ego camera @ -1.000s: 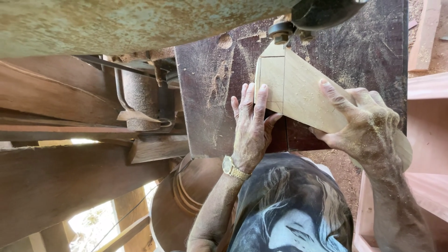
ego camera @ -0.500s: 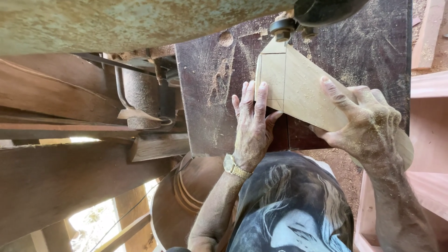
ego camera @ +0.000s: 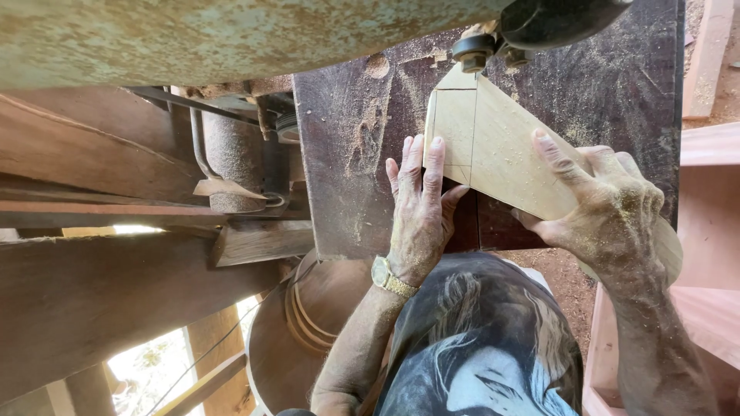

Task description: The person uses a bandsaw to cut a piece of light-colored wood along marked lines. They guide the wood through the blade, make several cuts to shape the piece, and then place the finished piece on a pile of other cut wood pieces.

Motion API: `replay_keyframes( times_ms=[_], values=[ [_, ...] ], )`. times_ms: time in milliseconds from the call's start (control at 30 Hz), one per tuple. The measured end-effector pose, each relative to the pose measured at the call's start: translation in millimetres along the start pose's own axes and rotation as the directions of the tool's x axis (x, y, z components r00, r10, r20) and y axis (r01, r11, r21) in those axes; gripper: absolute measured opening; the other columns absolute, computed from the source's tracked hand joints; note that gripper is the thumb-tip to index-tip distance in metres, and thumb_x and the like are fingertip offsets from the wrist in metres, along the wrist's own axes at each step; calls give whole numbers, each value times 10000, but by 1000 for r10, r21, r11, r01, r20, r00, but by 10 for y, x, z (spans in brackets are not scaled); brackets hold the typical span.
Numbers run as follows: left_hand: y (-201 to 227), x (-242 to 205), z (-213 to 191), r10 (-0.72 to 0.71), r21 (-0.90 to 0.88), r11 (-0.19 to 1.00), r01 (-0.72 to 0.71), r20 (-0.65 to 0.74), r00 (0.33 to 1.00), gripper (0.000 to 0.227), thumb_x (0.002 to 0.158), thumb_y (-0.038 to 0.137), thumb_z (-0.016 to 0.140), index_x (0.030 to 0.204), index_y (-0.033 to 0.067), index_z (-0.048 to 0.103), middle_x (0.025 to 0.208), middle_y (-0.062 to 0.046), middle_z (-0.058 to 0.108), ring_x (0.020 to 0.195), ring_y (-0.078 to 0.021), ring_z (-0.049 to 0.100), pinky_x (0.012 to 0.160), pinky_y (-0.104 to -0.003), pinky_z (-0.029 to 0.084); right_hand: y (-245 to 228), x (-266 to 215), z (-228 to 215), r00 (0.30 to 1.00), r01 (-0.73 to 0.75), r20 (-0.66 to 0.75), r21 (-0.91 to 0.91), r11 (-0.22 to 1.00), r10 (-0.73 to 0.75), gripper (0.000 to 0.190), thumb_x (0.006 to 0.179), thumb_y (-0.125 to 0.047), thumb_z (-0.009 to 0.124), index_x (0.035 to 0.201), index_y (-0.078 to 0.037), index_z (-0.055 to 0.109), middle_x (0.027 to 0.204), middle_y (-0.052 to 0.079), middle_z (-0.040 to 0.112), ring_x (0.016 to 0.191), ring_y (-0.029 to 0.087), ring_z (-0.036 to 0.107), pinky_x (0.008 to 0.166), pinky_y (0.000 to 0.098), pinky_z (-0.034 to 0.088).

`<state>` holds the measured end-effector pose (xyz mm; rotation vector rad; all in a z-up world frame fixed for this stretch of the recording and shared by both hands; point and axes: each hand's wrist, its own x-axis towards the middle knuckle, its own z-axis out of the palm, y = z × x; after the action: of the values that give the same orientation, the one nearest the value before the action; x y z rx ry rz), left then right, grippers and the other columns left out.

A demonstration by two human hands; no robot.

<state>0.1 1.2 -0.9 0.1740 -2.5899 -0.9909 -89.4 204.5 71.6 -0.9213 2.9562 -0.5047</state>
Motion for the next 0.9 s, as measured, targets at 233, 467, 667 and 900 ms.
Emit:
replay_keyframes(
  times_ms=[233,467,667,900],
  values=[
    [17,9,1,-5,9,1000,5,-8,1000,756,1017,198,690,1621,78,252,1642,-234,324,1573,-416,308,1319,-603,145,-24,28,-15,1000,-1,-10,17,1000,2,1021,575,-453,960,1506,-243,597,1148,133,689,1045,305,664,879,465,574],
    [8,-2,18,-13,13,1000,13,-19,1000,753,1018,187,693,1622,77,257,1650,-214,333,1579,-392,319,1326,-590,154,-36,38,-24,1000,7,5,-14,1000,-7,1018,592,-456,962,1514,-230,595,1116,146,692,1001,306,663,837,455,584],
    [15,-17,36,-15,-1,1000,15,-33,999,758,1018,170,699,1626,86,253,1650,-202,337,1581,-385,321,1330,-591,164,12,26,23,1000,16,-1,-38,999,-16,1021,598,-464,959,1521,-230,592,1108,139,688,992,294,655,834,446,579],
    [19,-3,54,-18,8,1000,18,-52,998,758,1020,155,696,1630,96,250,1648,-201,335,1577,-382,329,1334,-587,173,-2,22,27,1000,-12,7,-61,998,12,1023,594,-454,966,1527,-253,598,1096,128,686,987,289,652,828,442,570]
  ],
)
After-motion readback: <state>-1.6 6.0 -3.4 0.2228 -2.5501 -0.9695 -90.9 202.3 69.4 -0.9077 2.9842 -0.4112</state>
